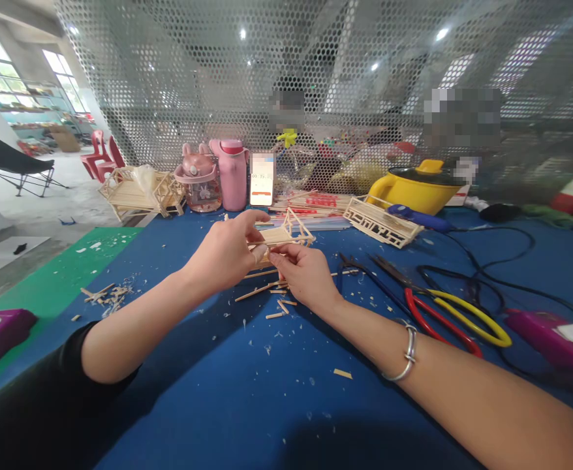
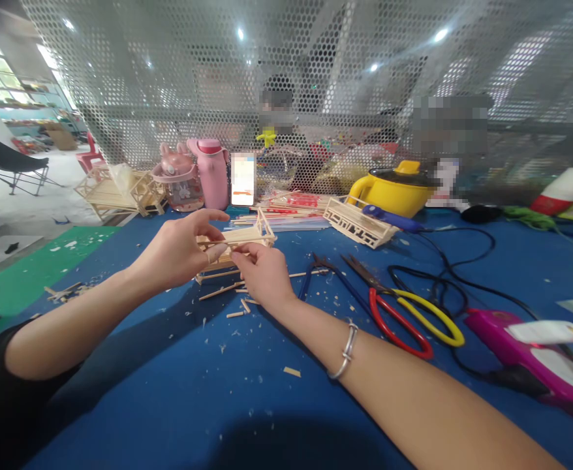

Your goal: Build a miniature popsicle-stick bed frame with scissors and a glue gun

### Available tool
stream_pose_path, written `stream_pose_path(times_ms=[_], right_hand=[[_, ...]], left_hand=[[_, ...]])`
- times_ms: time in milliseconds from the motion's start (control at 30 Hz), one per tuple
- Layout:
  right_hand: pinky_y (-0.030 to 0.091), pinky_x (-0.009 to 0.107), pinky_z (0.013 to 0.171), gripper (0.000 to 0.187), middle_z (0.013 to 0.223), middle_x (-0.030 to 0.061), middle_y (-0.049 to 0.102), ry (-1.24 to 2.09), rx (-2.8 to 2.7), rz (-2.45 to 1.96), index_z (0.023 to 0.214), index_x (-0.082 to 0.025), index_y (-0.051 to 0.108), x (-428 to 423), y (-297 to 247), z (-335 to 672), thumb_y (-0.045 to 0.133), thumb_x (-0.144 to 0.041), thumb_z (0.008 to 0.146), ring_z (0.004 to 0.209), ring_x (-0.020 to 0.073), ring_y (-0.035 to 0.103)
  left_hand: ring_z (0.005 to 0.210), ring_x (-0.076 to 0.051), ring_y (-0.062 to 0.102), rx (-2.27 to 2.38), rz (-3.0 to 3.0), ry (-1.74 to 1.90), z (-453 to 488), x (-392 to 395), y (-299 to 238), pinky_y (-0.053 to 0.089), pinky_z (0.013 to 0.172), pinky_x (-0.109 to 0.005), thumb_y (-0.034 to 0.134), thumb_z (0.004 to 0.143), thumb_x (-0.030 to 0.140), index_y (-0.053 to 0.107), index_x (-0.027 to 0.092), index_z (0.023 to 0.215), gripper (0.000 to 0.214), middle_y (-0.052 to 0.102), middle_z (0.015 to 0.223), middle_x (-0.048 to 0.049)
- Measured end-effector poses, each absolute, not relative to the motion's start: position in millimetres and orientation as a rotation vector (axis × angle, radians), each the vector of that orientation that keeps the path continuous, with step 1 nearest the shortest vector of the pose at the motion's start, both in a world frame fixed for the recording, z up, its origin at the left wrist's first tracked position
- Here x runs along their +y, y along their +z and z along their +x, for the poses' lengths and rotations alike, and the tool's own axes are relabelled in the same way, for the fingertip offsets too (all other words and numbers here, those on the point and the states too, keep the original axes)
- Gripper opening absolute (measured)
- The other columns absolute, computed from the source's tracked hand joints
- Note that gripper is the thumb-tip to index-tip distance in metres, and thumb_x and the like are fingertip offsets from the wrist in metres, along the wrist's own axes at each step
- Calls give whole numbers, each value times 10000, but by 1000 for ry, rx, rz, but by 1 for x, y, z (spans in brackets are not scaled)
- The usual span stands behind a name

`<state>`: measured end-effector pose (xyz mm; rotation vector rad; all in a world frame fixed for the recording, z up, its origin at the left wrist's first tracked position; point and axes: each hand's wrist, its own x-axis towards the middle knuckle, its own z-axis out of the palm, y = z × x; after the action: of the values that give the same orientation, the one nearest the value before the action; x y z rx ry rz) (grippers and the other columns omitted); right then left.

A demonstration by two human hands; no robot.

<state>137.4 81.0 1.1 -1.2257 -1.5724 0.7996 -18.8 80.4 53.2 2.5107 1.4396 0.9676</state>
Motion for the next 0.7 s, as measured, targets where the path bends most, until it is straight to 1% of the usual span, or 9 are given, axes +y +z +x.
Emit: stream_pose_path(times_ms=[233, 433, 567, 700], right_hand=[[315, 208, 439, 245, 495, -36, 527, 818, -1566, -1214, 828, -132, 678, 81, 1, 138, 572, -335, 738, 434, 80, 411], [310, 212, 441, 246, 470, -43, 505, 785, -1588, -1238, 818, -136, 676, 80, 3, 138, 563, -343, 747, 421, 78, 386], [292, 213, 432, 310, 458, -49, 498, 773, -1580, -1257, 911, -122, 661, 77, 4, 140, 568, -359, 735, 419, 85, 393], [297, 207, 435, 319, 460, -60, 491, 754, -1575, -1272, 953, -107, 650, 77, 3, 140, 564, -292, 707, 417, 77, 380]], left_hand=[[790, -189, 639, 1450, 2516, 956, -19, 80, 53, 460, 701, -300, 548, 735, 238, 527, 212, 1160, 427, 701, 878, -37], [812, -200, 647, 1469, 2519, 919, -19, 79, 57, 464, 692, -297, 545, 739, 217, 507, 210, 1200, 463, 702, 886, -43], [818, -198, 645, 1449, 2518, 896, -20, 79, 57, 473, 700, -302, 548, 748, 229, 493, 199, 1219, 474, 700, 908, -49], [866, -204, 633, 1379, 2514, 879, -25, 79, 63, 480, 739, -320, 584, 733, 252, 482, 210, 1239, 517, 694, 963, -46]])
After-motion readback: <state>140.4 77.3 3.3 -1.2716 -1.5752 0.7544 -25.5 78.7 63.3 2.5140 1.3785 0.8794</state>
